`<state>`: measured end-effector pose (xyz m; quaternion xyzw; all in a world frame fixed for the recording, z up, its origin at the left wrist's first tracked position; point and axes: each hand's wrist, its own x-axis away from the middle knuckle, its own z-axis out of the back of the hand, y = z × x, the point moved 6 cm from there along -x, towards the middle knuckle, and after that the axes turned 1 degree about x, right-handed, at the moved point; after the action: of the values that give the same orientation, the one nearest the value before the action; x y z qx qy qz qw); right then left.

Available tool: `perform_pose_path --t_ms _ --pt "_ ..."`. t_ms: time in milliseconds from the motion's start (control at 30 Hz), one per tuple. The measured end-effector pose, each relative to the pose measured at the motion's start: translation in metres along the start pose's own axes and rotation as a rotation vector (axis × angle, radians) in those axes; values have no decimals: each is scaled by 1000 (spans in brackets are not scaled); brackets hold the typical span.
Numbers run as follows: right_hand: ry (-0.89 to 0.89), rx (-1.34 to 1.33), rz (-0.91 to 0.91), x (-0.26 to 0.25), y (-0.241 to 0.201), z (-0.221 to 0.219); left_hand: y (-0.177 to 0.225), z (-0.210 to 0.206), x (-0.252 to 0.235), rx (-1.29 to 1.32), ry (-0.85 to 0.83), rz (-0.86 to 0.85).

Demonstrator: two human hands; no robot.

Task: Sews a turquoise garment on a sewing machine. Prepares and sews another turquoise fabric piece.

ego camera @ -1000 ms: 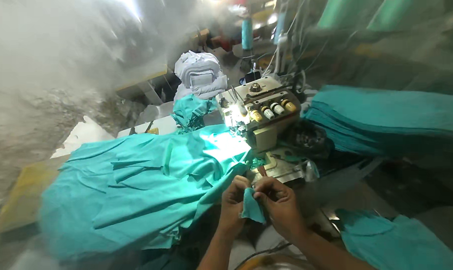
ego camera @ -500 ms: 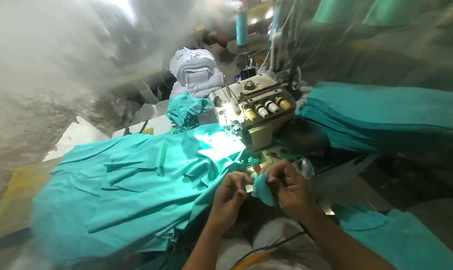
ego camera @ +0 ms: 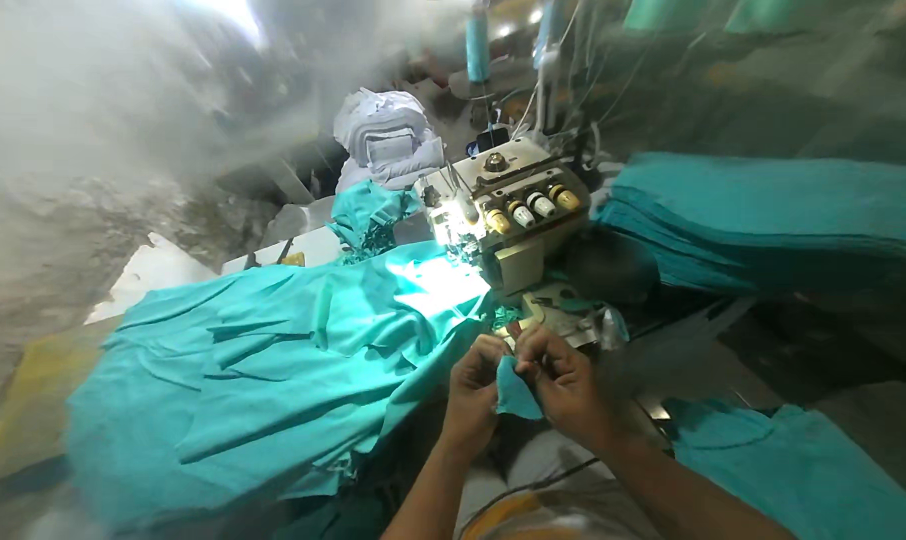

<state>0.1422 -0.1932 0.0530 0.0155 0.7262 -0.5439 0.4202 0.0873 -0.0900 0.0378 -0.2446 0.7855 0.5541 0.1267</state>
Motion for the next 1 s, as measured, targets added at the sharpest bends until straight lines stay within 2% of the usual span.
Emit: perform_pose_path --t_ms 167,267,333,400,467,567,633,733,1000 --pt "-18 63 55 0 1 -2 6 5 1 -66 -100 -27" --pt "-23 -74 -11 -9 2 8 13 14 1 -136 -193 -4" --pt "-88 -158 -60 -14 -3 14 21 18 2 -87 -134 123" --pt "-245 -164 -49 -17 -9 15 31 17 2 -48 -13 294" --pt "-411 18 32 -16 -17 18 41 15 -1 -58 109 464" --pt "-515 648 277 -14 -33 16 47 15 -7 -200 135 594" --pt "-498 755 327 -14 -35 17 46 16 -10 -376 48 543" --pt "-474 590 300 -15 -30 28 43 9 -15 -521 -85 479" --pt "-368 323 157 -12 -18 41 40 0 -15 -541 -96 402"
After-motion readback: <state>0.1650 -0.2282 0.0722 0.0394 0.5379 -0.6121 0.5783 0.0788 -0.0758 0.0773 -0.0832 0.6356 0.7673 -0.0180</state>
